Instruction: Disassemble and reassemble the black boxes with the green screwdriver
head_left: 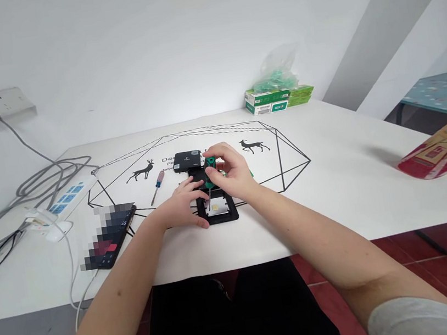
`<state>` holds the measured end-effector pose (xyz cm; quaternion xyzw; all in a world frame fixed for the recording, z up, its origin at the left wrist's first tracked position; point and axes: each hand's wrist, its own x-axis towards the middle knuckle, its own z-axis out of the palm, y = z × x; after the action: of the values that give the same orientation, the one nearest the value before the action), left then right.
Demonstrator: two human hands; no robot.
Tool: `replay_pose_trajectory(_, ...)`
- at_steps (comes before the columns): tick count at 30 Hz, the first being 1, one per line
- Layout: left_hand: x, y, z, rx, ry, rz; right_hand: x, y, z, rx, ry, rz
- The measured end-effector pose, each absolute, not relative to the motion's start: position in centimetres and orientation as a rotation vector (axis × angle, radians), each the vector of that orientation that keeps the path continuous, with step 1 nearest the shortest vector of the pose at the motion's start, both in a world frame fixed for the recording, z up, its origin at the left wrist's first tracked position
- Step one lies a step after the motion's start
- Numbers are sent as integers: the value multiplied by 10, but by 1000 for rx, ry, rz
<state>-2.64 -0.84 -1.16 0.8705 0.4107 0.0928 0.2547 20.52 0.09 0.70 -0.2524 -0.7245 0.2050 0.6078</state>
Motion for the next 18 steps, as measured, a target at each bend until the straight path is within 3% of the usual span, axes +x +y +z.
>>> replay_pose_trajectory(18, -18, -3, -15, 2430, 1006, 396, 197, -1, 0, -461, -1757, 359)
